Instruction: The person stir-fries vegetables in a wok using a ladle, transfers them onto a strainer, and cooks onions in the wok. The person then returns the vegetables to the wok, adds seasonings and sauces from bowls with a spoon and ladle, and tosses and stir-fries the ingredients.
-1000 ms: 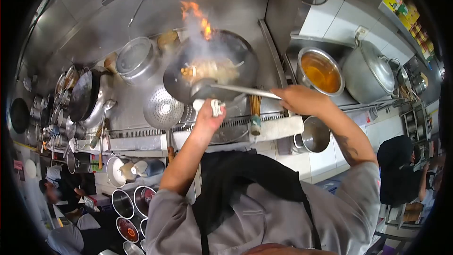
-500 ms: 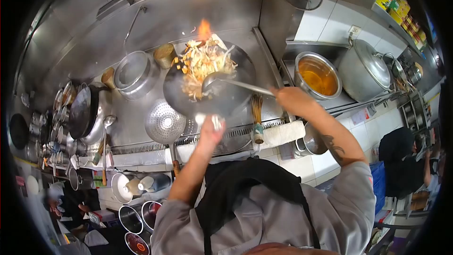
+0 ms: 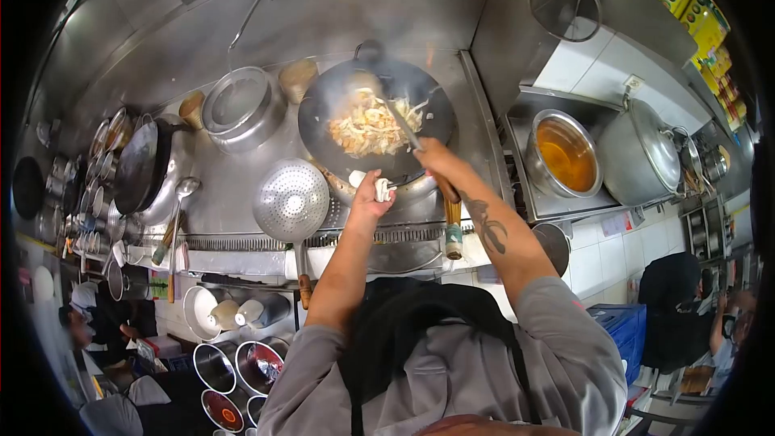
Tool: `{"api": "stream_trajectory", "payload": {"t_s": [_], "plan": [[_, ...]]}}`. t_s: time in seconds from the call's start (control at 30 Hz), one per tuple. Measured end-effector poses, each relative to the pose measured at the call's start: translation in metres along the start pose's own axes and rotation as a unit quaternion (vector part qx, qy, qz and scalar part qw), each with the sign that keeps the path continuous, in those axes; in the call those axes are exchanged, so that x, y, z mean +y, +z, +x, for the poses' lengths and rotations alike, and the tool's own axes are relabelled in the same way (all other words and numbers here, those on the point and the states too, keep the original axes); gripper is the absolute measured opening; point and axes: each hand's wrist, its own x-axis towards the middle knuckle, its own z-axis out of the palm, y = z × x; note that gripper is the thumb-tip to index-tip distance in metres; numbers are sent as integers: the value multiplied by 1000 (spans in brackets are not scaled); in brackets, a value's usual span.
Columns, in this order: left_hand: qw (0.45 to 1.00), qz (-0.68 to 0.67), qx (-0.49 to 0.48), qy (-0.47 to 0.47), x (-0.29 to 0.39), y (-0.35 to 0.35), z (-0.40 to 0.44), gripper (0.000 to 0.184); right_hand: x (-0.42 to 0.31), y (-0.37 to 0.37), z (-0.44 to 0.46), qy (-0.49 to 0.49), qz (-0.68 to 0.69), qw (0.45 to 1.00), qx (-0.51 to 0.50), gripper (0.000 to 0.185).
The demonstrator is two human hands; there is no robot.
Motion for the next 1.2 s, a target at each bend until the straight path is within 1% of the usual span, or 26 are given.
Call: {"api": "stream_trajectory", "payload": {"t_s": [0.03, 0.1, 0.17, 0.23, 0.27, 0.33, 0.37, 0.43, 0.47, 0.5, 0.6, 0.63, 0.7, 0.73, 0.77, 0.87, 0.9, 0.97, 1.0, 1.03, 1.07, 1.1, 1.17, 1.2], "plan": [[1000, 0, 25, 5, 0, 3, -4, 7, 6, 10, -5, -52, -49, 997, 7, 36], [1000, 6, 12, -2, -1, -5, 9, 8, 20, 23, -20, -158, -144, 977, 26, 39], [1000, 20, 14, -3, -1, -3, 5, 9, 42, -6, -60, -207, -201, 957, -2, 47], [1000, 9, 0, 2, -1, -12, 17, 8, 27, -49, -116, -170, -283, 943, -29, 48], [1000, 2, -8, 4, -4, -15, 21, 8, 26, -65, -126, -170, -330, 928, -23, 44], [999, -24, 8, 44, -18, -6, -3, 6, 33, -85, -143, -161, -418, 894, -15, 38], [997, -35, 13, 63, -23, 5, -18, 6, 38, -85, -150, -188, -443, 877, 13, 34], [999, -28, 12, 36, -45, 37, -89, 6, 33, -86, -153, -246, -492, 831, 81, 28], [999, -25, 15, 22, -54, 45, -120, 7, 29, -87, -155, -244, -488, 835, 78, 30], [999, -32, -21, -20, -58, 49, -133, 9, 23, -89, -160, -241, -484, 838, 71, 32], [997, -63, 3, 32, -44, 48, -97, 10, 16, -84, -186, -245, -438, 864, 33, 36], [997, -62, -23, 41, -38, 51, -96, 12, 11, -87, -195, -251, -418, 873, 28, 37], [999, -31, -5, 29, -43, 54, -113, 14, -5, -112, -223, -244, -382, 891, -26, 41], [1000, -17, 16, 19, -49, 49, -128, 16, -1, -118, -235, -237, -357, 901, -64, 43], [999, -36, -6, -4, -51, 48, -139, 15, 10, -125, -230, -245, -321, 909, -104, 48], [997, -47, 50, 24, -40, 57, -127, 15, 11, -118, -207, -157, -345, 919, -107, 44], [998, -31, -10, 50, -41, 31, -93, 14, 29, -108, -187, -198, -354, 913, -48, 39], [997, -27, -22, 64, -75, -17, -62, 9, 50, -81, -165, -206, -392, 897, 8, 34], [997, -27, -30, 73, -92, -38, -61, 7, 51, -78, -160, -210, -413, 886, 37, 31], [998, -26, -44, 39, -111, -63, -72, 9, 49, -77, -168, -223, -416, 881, 35, 28], [998, -23, -61, 8, -118, -74, -78, 10, 43, -78, -177, -237, -419, 876, 36, 25], [998, -28, -45, 20, -111, -57, -90, 12, 37, -84, -186, -236, -426, 874, 2, 26], [998, -45, -5, 38, -98, -13, -128, 16, 30, -97, -193, -224, -364, 903, -46, 26], [998, -49, -31, 16, -76, -1, -117, 20, 25, -102, -197, -217, -333, 915, -74, 26]]}}
